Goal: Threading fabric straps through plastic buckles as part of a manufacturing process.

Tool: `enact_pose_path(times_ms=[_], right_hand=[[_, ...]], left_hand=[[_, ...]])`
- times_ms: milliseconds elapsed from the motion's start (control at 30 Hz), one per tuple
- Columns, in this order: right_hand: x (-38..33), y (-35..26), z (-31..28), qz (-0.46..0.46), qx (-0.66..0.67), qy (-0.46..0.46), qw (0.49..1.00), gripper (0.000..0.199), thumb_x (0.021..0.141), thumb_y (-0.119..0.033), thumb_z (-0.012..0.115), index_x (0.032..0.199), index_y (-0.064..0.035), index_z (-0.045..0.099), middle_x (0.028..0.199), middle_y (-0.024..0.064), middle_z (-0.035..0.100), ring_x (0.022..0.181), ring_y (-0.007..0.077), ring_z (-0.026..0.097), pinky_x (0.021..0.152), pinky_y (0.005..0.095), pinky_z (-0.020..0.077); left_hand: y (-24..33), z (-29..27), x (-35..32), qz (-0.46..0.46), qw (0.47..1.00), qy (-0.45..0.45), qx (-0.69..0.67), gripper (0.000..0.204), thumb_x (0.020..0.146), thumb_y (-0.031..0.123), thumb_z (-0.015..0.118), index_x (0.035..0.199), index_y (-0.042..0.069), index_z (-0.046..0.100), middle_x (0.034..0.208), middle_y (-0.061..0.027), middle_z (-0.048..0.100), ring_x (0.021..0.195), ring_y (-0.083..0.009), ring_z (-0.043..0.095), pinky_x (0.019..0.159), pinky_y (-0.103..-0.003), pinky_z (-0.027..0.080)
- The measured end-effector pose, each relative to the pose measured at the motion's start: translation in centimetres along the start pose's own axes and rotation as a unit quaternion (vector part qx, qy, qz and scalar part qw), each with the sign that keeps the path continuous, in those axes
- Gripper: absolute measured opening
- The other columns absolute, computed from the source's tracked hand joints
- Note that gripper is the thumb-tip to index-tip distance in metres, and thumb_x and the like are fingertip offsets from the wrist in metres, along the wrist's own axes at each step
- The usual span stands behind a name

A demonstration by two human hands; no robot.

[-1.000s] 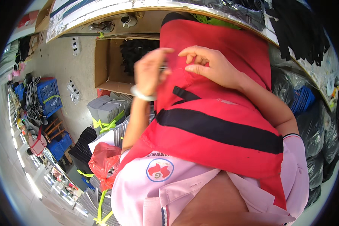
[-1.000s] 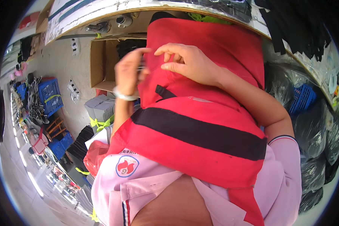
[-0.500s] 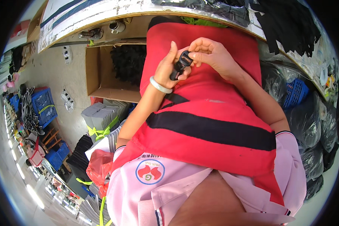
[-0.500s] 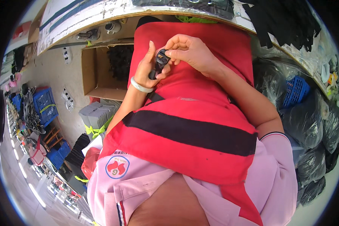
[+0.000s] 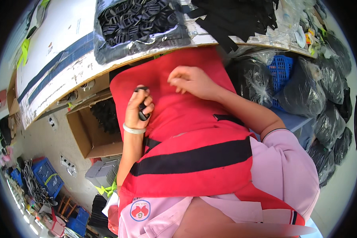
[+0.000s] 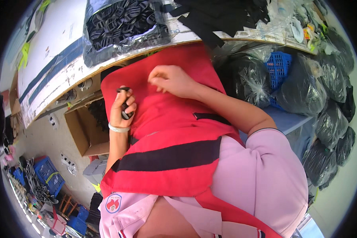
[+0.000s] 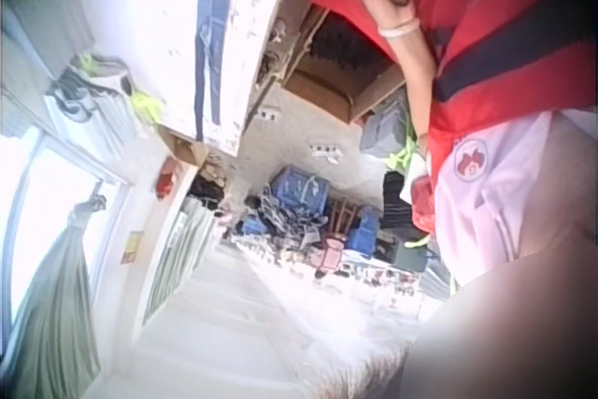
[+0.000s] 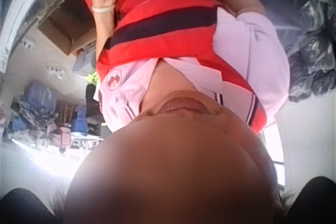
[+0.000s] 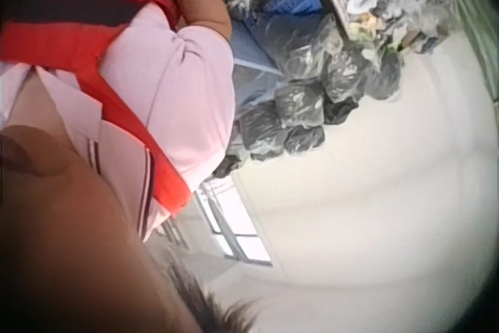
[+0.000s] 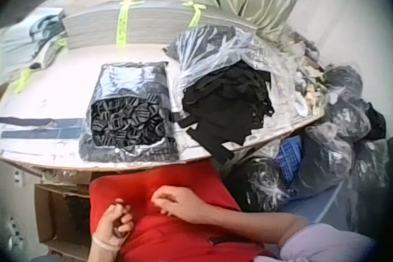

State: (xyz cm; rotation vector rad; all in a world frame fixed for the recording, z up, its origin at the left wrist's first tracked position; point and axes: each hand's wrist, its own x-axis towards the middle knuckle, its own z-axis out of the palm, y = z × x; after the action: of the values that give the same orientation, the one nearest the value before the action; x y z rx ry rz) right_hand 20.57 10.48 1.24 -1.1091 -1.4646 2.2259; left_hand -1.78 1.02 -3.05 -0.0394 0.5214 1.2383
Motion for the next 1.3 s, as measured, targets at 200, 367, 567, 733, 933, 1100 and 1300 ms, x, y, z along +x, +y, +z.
enact_pose_path(times_ms=[200,367,567,733,933,1100,1300], right_hand=[[-3.1,-2.7,-9.9,-0.187,-0.474,0.442,0.738,0.024,0.081,-0.019,0.07,0.1,-0.0067,0.064,0.095,0.0084,0.063,0.084,0.0258,0.062,0.072,0.0355,0.0501],[-2.2,-2.9,-15.1,-0.218,-0.541,0.33,0.742,0.028,0.078,-0.021,0.072,0.1,-0.0067,0.065,0.093,0.0068,0.062,0.089,0.0257,0.06,0.078,0.036,0.0486],[-0.9,-4.6,-16.8,-0.193,-0.485,0.299,0.799,0.021,0.079,-0.016,0.069,0.095,-0.0029,0.065,0.088,0.0094,0.064,0.082,0.028,0.062,0.075,0.0339,0.0485],[-2.3,-6.0,-12.1,-0.208,-0.204,0.312,0.904,0.018,0.091,-0.014,0.062,0.102,0.0005,0.062,0.084,0.0057,0.067,0.073,0.0094,0.062,0.068,0.0232,0.0493],[-2.6,-1.6,-1.1,-0.022,-0.057,0.091,0.994,0.015,0.094,-0.015,0.059,0.095,-0.0001,0.061,0.078,0.0035,0.064,0.068,0.0081,0.06,0.064,0.022,0.048],[-1.4,-0.4,1.0,-0.055,-0.125,0.045,0.99,0.014,0.093,-0.015,0.06,0.097,-0.0006,0.061,0.078,0.0023,0.063,0.068,0.0068,0.058,0.064,0.0216,0.0478],[0.4,-2.0,0.8,-0.049,-0.048,0.124,0.99,0.017,0.094,-0.018,0.061,0.098,-0.0018,0.062,0.075,0.0027,0.063,0.063,0.0056,0.058,0.057,0.0189,0.0463]], left_hand=[[-0.3,-0.3,0.9,-0.065,0.987,0.138,-0.054,0.021,0.096,0.021,0.057,0.108,0.003,0.058,0.104,-0.009,0.062,0.09,-0.0237,0.061,0.067,-0.032,0.058],[-1.0,-1.2,2.0,-0.115,0.986,0.091,-0.075,0.023,0.094,0.024,0.06,0.107,0.004,0.06,0.102,-0.0088,0.065,0.099,-0.0254,0.062,0.073,-0.038,0.058],[-3.1,0.7,1.3,-0.107,0.986,0.129,-0.005,0.022,0.094,0.027,0.06,0.097,0.006,0.06,0.094,-0.0069,0.065,0.087,-0.0207,0.061,0.067,-0.033,0.053],[-1.7,1.7,0.6,-0.048,0.972,0.113,0.202,0.023,0.095,0.024,0.059,0.084,0.004,0.058,0.077,-0.0057,0.061,0.057,-0.0121,0.052,0.044,-0.022,0.04],[-1.7,6.3,1.2,0.081,0.957,0.064,0.27,0.02,0.095,0.016,0.058,0.097,-0.002,0.066,0.07,-0.0056,0.06,0.05,-0.0094,0.05,0.043,-0.02,0.038],[-2.5,5.2,1.1,0.128,0.928,0.077,0.342,0.02,0.092,0.013,0.063,0.104,-0.002,0.068,0.072,-0.0061,0.062,0.05,-0.0085,0.051,0.042,-0.02,0.037],[-1.5,5.5,1.3,0.174,0.918,0.141,0.328,0.015,0.091,0.011,0.065,0.093,-0.004,0.069,0.068,-0.0049,0.062,0.049,-0.0077,0.053,0.041,-0.02,0.038]])
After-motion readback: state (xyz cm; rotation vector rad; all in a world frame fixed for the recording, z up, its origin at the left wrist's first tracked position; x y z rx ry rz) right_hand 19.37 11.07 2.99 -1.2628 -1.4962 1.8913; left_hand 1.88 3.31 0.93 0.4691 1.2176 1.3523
